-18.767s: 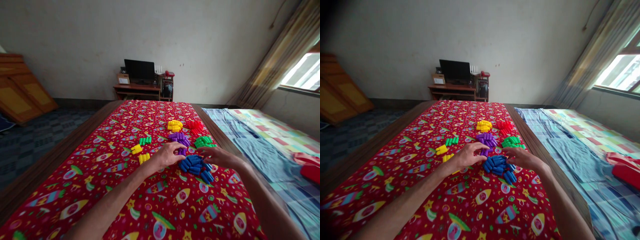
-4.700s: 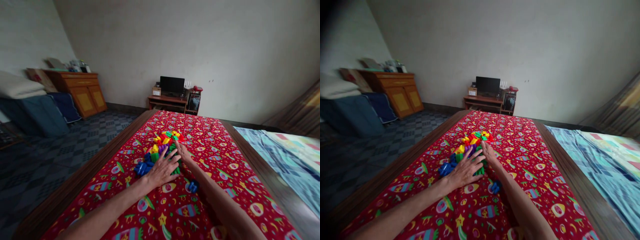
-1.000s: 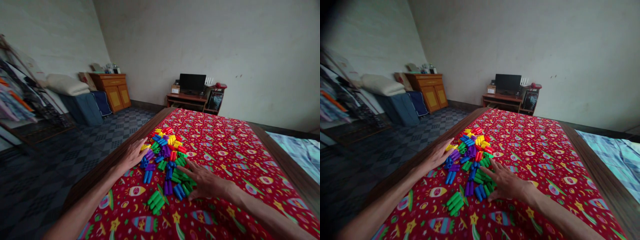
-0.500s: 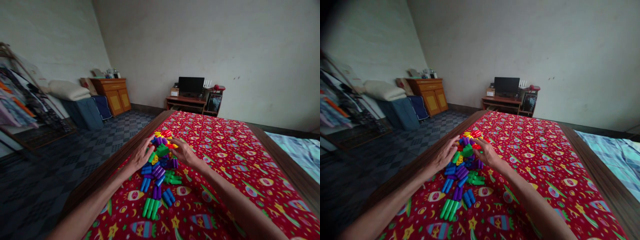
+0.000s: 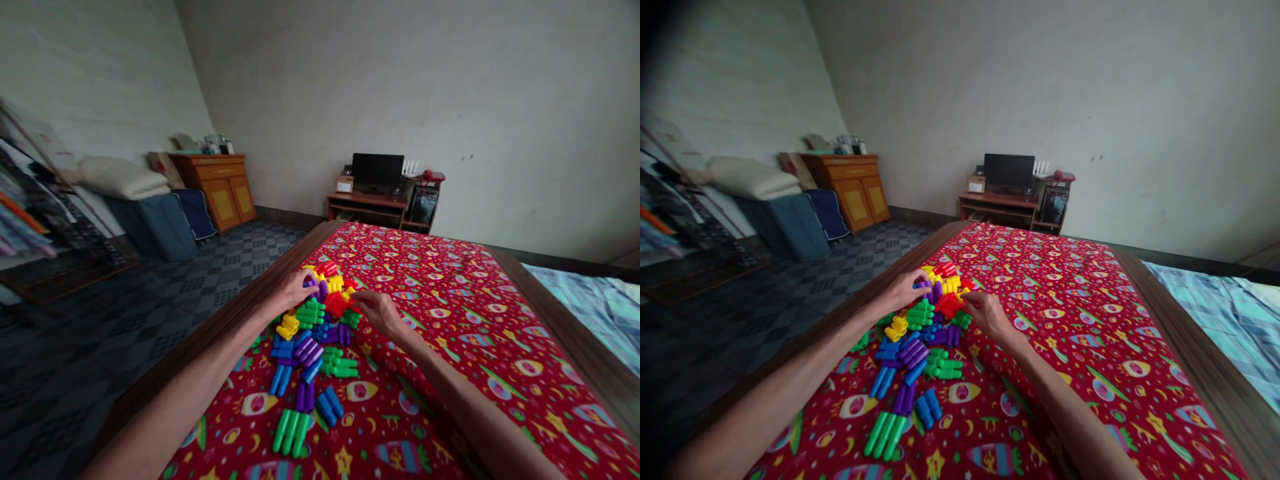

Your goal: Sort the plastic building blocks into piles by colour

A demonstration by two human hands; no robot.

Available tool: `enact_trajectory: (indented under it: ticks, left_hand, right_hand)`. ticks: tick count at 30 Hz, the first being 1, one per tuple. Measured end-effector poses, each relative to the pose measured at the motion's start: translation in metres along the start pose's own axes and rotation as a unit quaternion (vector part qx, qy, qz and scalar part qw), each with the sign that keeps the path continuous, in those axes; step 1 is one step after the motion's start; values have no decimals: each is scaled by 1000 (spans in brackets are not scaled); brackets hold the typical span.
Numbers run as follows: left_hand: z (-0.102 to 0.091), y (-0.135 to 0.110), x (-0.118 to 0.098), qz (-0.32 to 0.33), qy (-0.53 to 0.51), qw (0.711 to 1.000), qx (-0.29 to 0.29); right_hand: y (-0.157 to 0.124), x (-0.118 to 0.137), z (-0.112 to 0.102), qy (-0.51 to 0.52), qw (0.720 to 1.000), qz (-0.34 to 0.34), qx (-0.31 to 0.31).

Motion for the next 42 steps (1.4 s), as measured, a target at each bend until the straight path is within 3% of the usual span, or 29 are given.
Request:
enact_trajectory:
  ticks: [3,6,8,11,16,20,23,27,29,34,42]
  left_hand:
    - [-12,-7,-11,-16,-113,992,-45]
    - [-23,-15,-23,-34,-252,963,-87]
    - [-30,-20,-29,-37,-270,956,-109]
    - [-41,-26,-26,-31,-226,964,-140]
    - [-34,-30,-12,29,-58,996,-64]
    - [-32,-25,15,16,45,997,-68]
    - [-23,-12,42,-35,54,997,-48]
    - [1,9,55,-61,49,997,0]
    - [10,18,52,-57,48,997,17]
    - [13,42,42,-47,61,997,5]
    - [53,84,15,39,33,994,92]
  right_hand:
    - [16,21,18,-13,1000,-25,12]
    - [32,40,40,-24,997,-50,51]
    - [39,47,50,-20,996,-59,68]
    - [41,45,50,-16,998,-51,46]
    - [41,26,35,-24,1000,-6,8]
    - [47,6,16,-116,992,40,-13]
    - [46,-13,10,-157,983,88,-40]
    - [38,-18,33,-77,996,37,32]
    - [34,-22,36,-14,999,38,29]
    - [28,-45,15,46,991,99,-77]
    - [23,-65,21,56,986,127,-94]
Point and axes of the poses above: each hand's wrist, its own y-axis towards the middle knuckle, its own z-axis out of the palm, x = y × z, the point moved 8 cm from there along y, towards the middle knuckle, and after that the axes turned 1 degree about -y, right-handed, at the moved point
